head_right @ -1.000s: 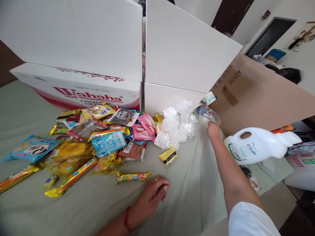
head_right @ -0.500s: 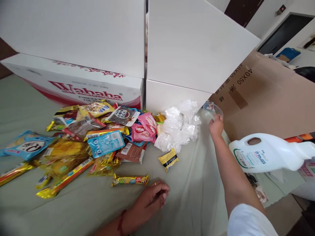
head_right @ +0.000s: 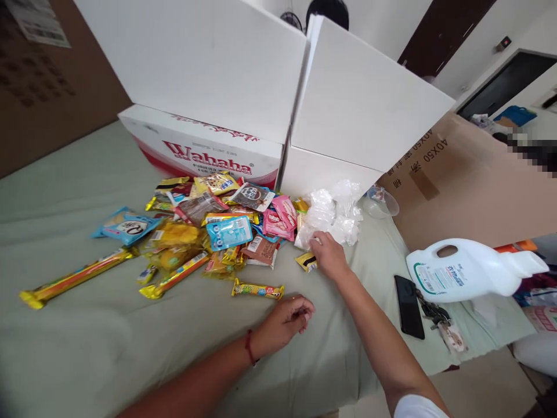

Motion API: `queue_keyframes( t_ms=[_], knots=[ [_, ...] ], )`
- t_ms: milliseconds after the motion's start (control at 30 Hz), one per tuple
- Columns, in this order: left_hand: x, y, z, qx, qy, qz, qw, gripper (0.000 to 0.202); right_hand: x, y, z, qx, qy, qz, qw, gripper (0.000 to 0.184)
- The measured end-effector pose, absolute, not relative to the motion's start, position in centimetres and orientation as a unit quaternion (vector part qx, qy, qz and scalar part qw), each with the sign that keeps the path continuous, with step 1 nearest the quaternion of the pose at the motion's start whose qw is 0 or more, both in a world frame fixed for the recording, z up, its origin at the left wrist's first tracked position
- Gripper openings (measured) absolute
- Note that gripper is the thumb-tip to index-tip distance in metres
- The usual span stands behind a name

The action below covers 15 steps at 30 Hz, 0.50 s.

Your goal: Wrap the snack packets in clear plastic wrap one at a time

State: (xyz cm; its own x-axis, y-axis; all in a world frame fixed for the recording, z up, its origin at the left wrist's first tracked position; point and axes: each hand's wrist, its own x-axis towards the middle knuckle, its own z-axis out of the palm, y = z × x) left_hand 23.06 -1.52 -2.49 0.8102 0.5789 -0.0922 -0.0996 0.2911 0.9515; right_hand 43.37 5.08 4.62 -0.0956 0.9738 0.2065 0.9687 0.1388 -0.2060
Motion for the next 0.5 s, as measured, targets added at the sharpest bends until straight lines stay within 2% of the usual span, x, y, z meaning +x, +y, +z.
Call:
queue_keyframes(
  t_ms=[67, 167, 300, 367, 433, 500],
  knots=[
    [23.2, -1.7, -2.7, 0.563, 0.215, 0.230, 0.764, 0.013, 43.0, 5.8, 5.0, -0.665, -0.723, 0.004, 0.187, 0.026],
    [23.2, -1.9, -2.7, 0.591, 0.213, 0.255, 0.735, 0.008, 42.3, 5.3, 6.3, -0.686, -0.655, 0.040, 0.314, 0.021],
    [22.5, -2.0, -1.1, 0.597, 0.230, 0.316, 0.701, 0.013, 39.9, 2.5, 8.1, -0.682, -0.475, 0.212, 0.514, 0.021],
    [21.6, -2.1, 0.6, 0.588, 0.269, 0.380, 0.661, 0.019, 38.2, 0.7, 8.6, -0.649, -0.387, 0.293, 0.586, 0.025],
    [20.5, -2.3, 2.4, 0.572, 0.326, 0.446, 0.606, 0.023, 36.0, -0.9, 8.7, -0.627, -0.326, 0.350, 0.615, 0.028],
    [19.1, -2.1, 3.7, 0.560, 0.373, 0.479, 0.565, 0.026, 33.6, -2.2, 8.4, -0.624, -0.301, 0.394, 0.604, 0.027]
  ],
)
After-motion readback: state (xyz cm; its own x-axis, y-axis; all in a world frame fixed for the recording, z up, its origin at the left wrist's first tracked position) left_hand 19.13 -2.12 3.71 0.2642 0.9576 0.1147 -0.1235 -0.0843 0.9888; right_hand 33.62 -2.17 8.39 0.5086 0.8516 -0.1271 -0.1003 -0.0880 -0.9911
